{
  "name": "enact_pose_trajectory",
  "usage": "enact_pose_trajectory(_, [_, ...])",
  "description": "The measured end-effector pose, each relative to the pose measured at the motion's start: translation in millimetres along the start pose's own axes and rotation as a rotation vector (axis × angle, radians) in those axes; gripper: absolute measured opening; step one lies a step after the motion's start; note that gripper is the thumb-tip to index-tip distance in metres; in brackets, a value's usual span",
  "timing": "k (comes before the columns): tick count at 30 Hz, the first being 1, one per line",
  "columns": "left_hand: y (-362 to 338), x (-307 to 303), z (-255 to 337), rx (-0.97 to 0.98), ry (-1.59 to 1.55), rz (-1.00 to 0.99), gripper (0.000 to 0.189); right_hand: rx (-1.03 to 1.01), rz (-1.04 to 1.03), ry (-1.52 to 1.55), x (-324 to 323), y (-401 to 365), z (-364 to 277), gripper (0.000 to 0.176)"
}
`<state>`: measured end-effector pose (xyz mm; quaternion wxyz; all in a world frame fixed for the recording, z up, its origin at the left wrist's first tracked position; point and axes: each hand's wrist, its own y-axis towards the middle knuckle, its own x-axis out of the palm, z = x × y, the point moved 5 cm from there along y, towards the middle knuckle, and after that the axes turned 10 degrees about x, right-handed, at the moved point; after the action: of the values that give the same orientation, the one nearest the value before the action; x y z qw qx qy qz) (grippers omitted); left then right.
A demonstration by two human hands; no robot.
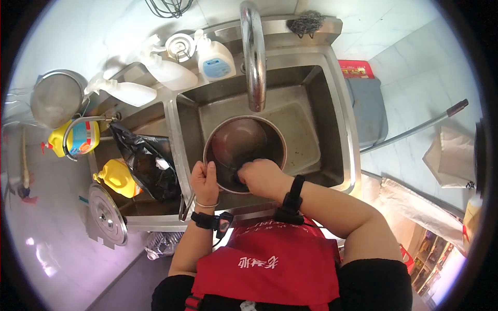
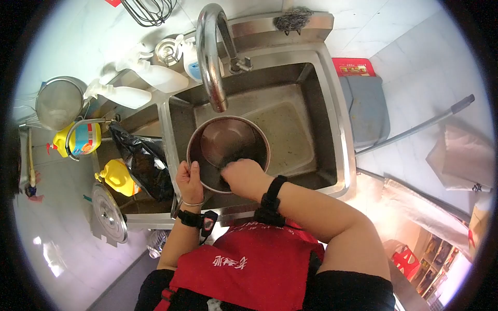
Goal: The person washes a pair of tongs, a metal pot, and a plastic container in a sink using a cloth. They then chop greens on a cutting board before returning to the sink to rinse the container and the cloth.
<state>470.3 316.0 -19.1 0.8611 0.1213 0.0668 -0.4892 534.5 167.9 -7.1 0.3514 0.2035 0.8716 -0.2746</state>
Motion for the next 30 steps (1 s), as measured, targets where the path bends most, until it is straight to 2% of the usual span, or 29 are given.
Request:
enact_pose_trajectory(1, [1,2,2,0.008,0.021,0.009,0.032,0.076,0.052,0.185,-6,2,1,0.018])
enact_pose_trajectory(2, [0,4,1,0.009,0.018,0.012,0.032,0.075,0.051,0.181,-7,6,-6,0.018])
enact_pose_trajectory(4, [-1,8,-6,-0.064,-0.095,0.031,0.036,0.144,0.331,0.771,-20,12,-12,0.017])
enact_pose_trajectory(5, [1,8,-3,-0.059,-0.091,0.028,0.036,0.141,0.335,0.775,-17,13,-17,0.017])
enact_pose_trajectory(7, [7,3,10,0.044,0.049,0.062,0.036,0.092,0.364,0.721,-11,9,-28,0.021])
enact_pose_trajectory(8, [4,-4,-2,0.005,0.068,0.08,0.037,-0.027,0.323,0.533,0,5,-27,0.02])
enact_pose_trajectory(9, [5,-8,0,0.002,0.07,0.073,0.037,-0.021,0.324,0.539,-1,0,-18,0.02])
enact_pose_trajectory(11, [7,-11,8,0.055,0.104,0.019,0.037,-0.067,0.016,-0.086,10,-4,-7,0.018])
enact_pose_trajectory(12, [6,-10,7,0.055,0.102,0.017,0.037,-0.063,-0.035,-0.258,13,-1,3,0.015])
enact_pose_trajectory(15, [5,-4,-5,0.003,0.122,-0.019,0.038,0.019,0.043,-0.271,4,8,13,0.013])
enact_pose_trajectory(16, [5,-5,-9,0.005,0.129,0.001,0.038,0.071,0.075,-0.13,-4,12,15,0.016])
enact_pose_trajectory(17, [4,-7,-10,0.007,0.137,0.024,0.038,0.072,0.072,-0.132,-8,15,11,0.016])
enact_pose_trajectory(19, [5,-7,-9,0.001,0.127,0.024,0.039,0.203,0.234,0.441,-27,20,10,0.023])
enact_pose_trajectory(20, [6,-6,-8,0.0,0.117,0.021,0.039,0.173,0.239,0.611,-25,25,9,0.03])
enact_pose_trajectory(21, [7,-5,-8,0.004,0.118,0.018,0.039,0.172,0.244,0.613,-15,29,4,0.03])
enact_pose_trajectory(23, [7,-2,-11,-0.003,0.09,0.045,0.039,0.03,0.29,0.811,8,26,-13,0.028])
enact_pose_trajectory(25, [8,-6,-10,0.013,0.095,0.053,0.039,0.016,0.318,0.709,7,17,-15,0.031])
enact_pose_trajectory(27, [7,-11,-7,0.022,0.104,0.066,0.038,-0.086,-0.037,0.179,17,5,-13,0.028])
enact_pose_trajectory(28, [7,-11,-4,0.032,0.121,0.04,0.038,-0.137,-0.069,-0.002,20,2,-6,0.022])
enact_pose_trajectory(29, [7,-11,-2,0.044,0.137,0.014,0.037,-0.136,-0.071,-0.001,19,1,1,0.022])
enact_pose_trajectory(30, [6,-12,-4,0.042,0.136,0.015,0.037,-0.112,-0.072,-0.137,15,0,8,0.018])
